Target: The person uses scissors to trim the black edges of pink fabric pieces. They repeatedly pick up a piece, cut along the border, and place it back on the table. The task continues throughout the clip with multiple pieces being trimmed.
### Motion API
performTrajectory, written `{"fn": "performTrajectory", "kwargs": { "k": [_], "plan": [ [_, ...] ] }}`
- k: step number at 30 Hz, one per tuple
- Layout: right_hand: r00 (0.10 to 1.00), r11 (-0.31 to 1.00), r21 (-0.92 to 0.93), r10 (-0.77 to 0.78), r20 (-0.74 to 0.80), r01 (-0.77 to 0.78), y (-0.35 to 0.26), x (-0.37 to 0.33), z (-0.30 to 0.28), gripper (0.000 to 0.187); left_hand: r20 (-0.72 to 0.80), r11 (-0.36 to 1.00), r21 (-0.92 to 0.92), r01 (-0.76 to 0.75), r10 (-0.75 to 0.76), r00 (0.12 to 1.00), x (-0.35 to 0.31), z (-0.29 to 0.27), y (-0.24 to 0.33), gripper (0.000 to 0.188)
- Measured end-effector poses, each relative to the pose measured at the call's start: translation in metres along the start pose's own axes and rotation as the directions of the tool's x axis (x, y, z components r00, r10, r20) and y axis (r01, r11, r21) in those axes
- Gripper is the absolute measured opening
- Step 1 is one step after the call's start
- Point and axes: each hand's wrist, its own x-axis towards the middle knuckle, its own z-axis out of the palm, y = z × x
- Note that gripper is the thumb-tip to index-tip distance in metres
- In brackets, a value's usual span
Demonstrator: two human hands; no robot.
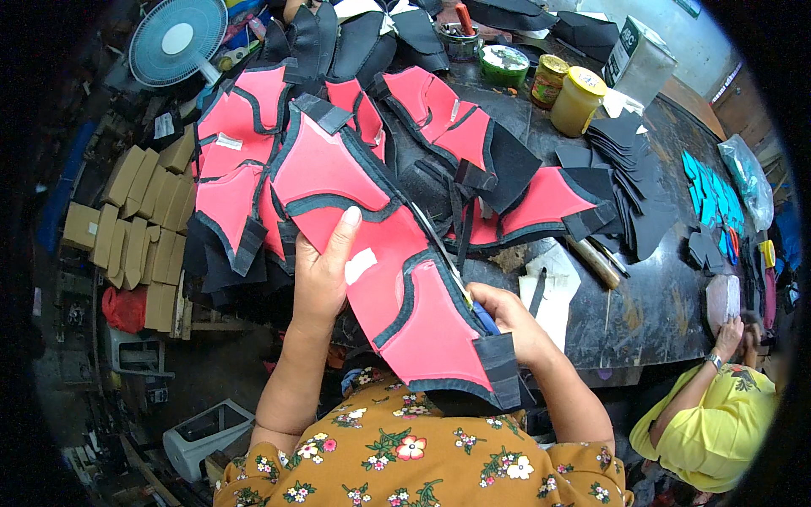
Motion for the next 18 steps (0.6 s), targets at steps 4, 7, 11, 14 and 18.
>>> {"fn": "performTrajectory", "kwargs": {
  "k": [4,7,11,14,18],
  "plan": [
    [1.000,1.000,0.010,0.002,-0.005,-0.002,0.004,-0.003,-0.003,0.017,0.007,0.999,-0.006,-0.037,0.037,0.999,0.004,-0.002,0.002,0.025],
    [0.999,0.999,-0.001,0.043,-0.022,-0.043,0.006,-0.005,-0.006,0.015,0.006,0.998,-0.053,0.039,-0.039,0.999,0.004,-0.003,0.005,0.025],
    [0.994,0.993,0.031,0.113,0.004,-0.113,0.006,-0.009,-0.010,0.017,0.000,0.980,-0.109,0.166,-0.167,0.986,0.002,-0.003,0.010,0.024],
    [0.991,0.994,0.040,0.093,0.091,-0.097,0.004,-0.009,-0.010,0.017,0.016,0.975,-0.145,0.169,-0.168,0.986,0.002,-0.002,0.011,0.025],
    [0.992,0.998,-0.021,-0.048,0.119,0.051,0.000,-0.001,-0.007,0.018,0.019,0.959,-0.148,0.241,-0.241,0.970,-0.001,0.003,0.007,0.022]
  ]
}}
